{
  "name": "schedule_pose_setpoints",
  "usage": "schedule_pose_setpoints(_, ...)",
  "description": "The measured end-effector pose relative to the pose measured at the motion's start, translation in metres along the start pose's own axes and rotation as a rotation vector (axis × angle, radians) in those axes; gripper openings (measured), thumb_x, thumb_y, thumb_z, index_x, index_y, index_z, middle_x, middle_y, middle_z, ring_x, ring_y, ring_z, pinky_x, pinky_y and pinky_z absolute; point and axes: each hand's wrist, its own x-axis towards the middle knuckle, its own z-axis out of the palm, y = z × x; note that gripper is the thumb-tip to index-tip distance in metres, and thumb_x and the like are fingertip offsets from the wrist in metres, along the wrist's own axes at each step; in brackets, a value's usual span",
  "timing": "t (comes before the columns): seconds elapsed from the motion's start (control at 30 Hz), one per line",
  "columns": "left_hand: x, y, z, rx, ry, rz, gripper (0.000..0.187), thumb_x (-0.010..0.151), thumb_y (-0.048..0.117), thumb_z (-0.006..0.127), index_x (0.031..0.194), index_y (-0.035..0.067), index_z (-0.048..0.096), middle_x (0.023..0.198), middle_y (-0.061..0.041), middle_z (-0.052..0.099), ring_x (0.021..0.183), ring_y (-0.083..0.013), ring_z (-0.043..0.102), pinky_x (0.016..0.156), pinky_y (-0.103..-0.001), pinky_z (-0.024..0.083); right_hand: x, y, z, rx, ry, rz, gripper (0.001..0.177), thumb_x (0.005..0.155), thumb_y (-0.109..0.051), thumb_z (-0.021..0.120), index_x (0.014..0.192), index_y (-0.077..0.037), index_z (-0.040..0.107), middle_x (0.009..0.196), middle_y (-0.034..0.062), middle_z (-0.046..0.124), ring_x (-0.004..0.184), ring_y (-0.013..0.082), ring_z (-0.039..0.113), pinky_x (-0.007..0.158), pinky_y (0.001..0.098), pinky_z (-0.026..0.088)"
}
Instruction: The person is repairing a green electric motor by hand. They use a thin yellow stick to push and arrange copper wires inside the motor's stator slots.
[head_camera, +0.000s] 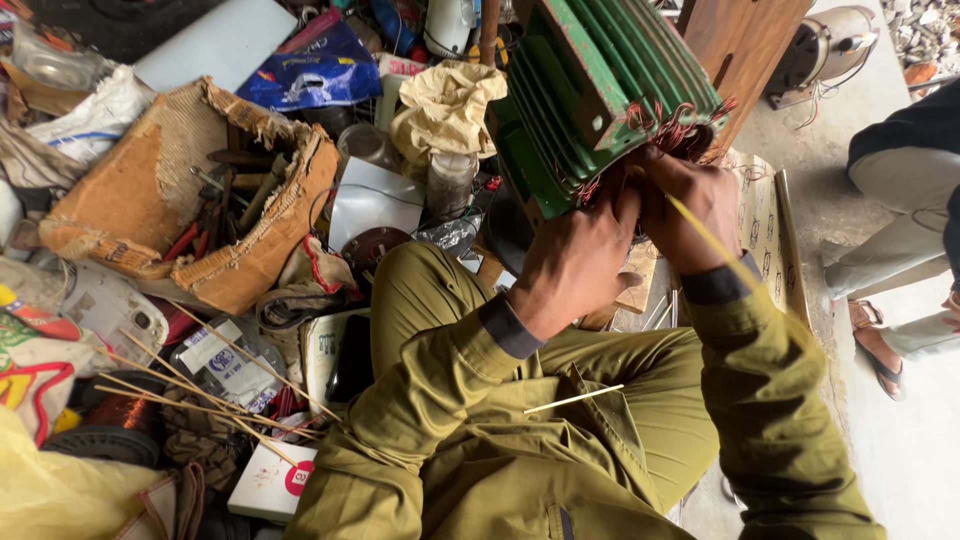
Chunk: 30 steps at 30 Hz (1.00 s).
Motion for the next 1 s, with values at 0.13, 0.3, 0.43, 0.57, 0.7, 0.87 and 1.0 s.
schedule_pose_setpoints(0.13,0.003,0.003,-0.006,0.006,-0.028,0.0,0.086,0.068,0.05,0.088,0.125,-0.002,0.049,0.128,-0.026,0.058,0.088,-0.0355,0.073,0.078,-0.044,0.059,-0.001,-0.001,0.001,0.301,0.066,0.27,0.008,0.109,-0.005,0.066,0.112,-0.007,0.073,0.08,0.0128,0.069,0.066,0.0249,0.071,0.064,0.0354,0.054)
schedule_pose_setpoints(0.3,-0.001,-0.003,-0.002,0.029,0.283,0.086,0.096,0.053,0.053,0.088,0.121,-0.001,0.047,0.114,-0.027,0.065,0.078,-0.0374,0.073,0.078,-0.05,0.058,-0.014,0.0,0.004,0.2,0.123,0.125,0.017,0.104,-0.001,0.065,0.118,-0.008,0.073,0.093,0.0136,0.074,0.074,0.0269,0.072,0.067,0.0358,0.055)
schedule_pose_setpoints(0.43,0.0,-0.007,0.001,-0.12,-0.022,0.016,0.083,0.069,0.046,0.09,0.123,0.001,0.046,0.101,-0.022,0.066,0.078,-0.0378,0.073,0.072,-0.046,0.059,-0.011,0.006,0.009,0.089,0.124,-0.025,0.031,0.098,0.003,0.062,0.122,-0.011,0.074,0.101,0.0139,0.074,0.08,0.0298,0.072,0.07,0.0374,0.057)
schedule_pose_setpoints(0.57,0.003,-0.009,0.003,-0.173,-0.131,-0.048,0.079,0.074,0.046,0.089,0.124,0.002,0.045,0.102,-0.022,0.067,0.081,-0.0374,0.074,0.069,-0.045,0.06,0.001,0.014,0.02,-0.094,0.06,0.031,0.017,0.086,-0.009,0.073,0.103,-0.011,0.075,0.08,0.0133,0.069,0.068,0.0343,0.066,0.058,0.0422,0.05)
schedule_pose_setpoints(0.7,0.002,-0.009,0.003,-0.201,-0.159,-0.063,0.077,0.074,0.046,0.089,0.122,0.003,0.046,0.101,-0.022,0.068,0.082,-0.0377,0.074,0.075,-0.046,0.06,0.008,0.018,0.026,-0.19,0.05,0.09,0.004,0.089,-0.014,0.078,0.09,-0.011,0.075,0.076,0.0139,0.067,0.069,0.0355,0.066,0.061,0.0425,0.051)
schedule_pose_setpoints(0.87,-0.001,-0.008,0.005,-0.009,0.233,0.1,0.089,0.059,0.053,0.088,0.117,0.0,0.044,0.123,-0.03,0.063,0.079,-0.0377,0.074,0.075,-0.047,0.06,-0.012,0.007,0.013,0.349,0.19,0.196,0.013,0.105,0.001,0.064,0.115,-0.003,0.071,0.094,0.0127,0.075,0.082,0.0216,0.075,0.072,0.0309,0.057)
schedule_pose_setpoints(1.0,-0.002,-0.009,0.005,-0.121,-0.008,0.015,0.091,0.07,0.047,0.089,0.13,-0.004,0.044,0.114,-0.028,0.064,0.075,-0.0385,0.073,0.064,-0.046,0.059,-0.018,-0.001,0.004,0.255,0.163,0.185,0.02,0.101,0.005,0.066,0.118,-0.002,0.075,0.094,0.0166,0.076,0.076,0.0195,0.073,0.068,0.0307,0.055)
